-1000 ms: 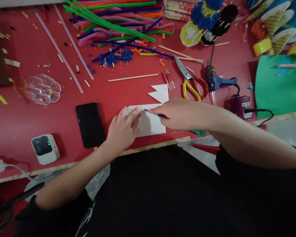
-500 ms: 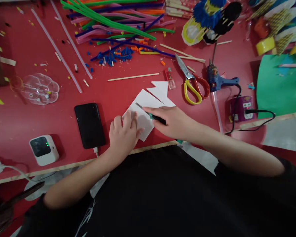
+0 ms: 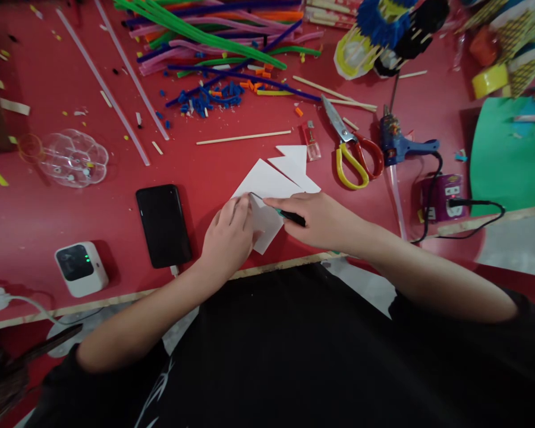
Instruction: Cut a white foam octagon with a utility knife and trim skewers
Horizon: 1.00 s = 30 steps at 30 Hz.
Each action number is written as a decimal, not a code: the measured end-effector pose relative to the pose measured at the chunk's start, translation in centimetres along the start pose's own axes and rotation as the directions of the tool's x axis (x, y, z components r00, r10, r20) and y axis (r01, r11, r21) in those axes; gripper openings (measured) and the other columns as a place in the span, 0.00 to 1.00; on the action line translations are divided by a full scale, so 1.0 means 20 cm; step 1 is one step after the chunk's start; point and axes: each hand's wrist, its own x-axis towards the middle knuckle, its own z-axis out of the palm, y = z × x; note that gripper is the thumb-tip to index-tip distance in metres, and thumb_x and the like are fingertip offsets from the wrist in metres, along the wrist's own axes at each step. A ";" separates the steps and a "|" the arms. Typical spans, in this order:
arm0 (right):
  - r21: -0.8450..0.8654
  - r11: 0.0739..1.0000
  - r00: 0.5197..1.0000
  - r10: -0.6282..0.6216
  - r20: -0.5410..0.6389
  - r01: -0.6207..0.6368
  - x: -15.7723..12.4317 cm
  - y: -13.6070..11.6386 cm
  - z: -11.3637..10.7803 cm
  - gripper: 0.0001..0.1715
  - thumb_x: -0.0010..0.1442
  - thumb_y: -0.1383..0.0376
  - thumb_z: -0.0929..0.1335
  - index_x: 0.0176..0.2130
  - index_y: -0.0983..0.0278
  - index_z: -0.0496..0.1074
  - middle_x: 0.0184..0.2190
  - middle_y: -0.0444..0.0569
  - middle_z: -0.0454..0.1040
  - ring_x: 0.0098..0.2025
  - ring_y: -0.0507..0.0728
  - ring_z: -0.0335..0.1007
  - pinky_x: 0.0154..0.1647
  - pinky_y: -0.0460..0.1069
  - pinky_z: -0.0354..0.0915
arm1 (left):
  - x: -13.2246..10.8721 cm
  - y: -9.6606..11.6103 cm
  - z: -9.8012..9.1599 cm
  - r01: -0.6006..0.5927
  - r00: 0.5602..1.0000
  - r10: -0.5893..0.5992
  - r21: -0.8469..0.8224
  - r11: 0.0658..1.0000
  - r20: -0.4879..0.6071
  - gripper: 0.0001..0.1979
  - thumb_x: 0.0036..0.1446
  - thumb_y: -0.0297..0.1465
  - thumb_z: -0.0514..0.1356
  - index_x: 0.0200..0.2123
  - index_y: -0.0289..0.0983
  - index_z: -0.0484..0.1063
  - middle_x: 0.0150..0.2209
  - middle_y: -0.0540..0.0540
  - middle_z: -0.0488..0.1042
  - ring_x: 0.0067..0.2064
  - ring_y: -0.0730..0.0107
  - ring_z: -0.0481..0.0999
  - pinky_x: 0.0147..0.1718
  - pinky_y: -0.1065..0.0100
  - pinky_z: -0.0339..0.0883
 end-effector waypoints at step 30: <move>-0.373 0.924 0.943 0.193 0.272 -0.081 0.06 -0.19 -0.08 0.36 0.64 0.71 0.59 0.69 0.65 0.58 0.43 0.59 0.78 0.37 0.60 0.74 0.30 0.50 0.60 | -0.01 -0.02 0.06 0.000 1.000 -0.001 -0.101 0.995 -0.012 0.26 0.67 0.34 0.55 0.64 0.26 0.62 0.65 0.29 0.65 0.69 0.50 0.60 0.62 0.55 0.66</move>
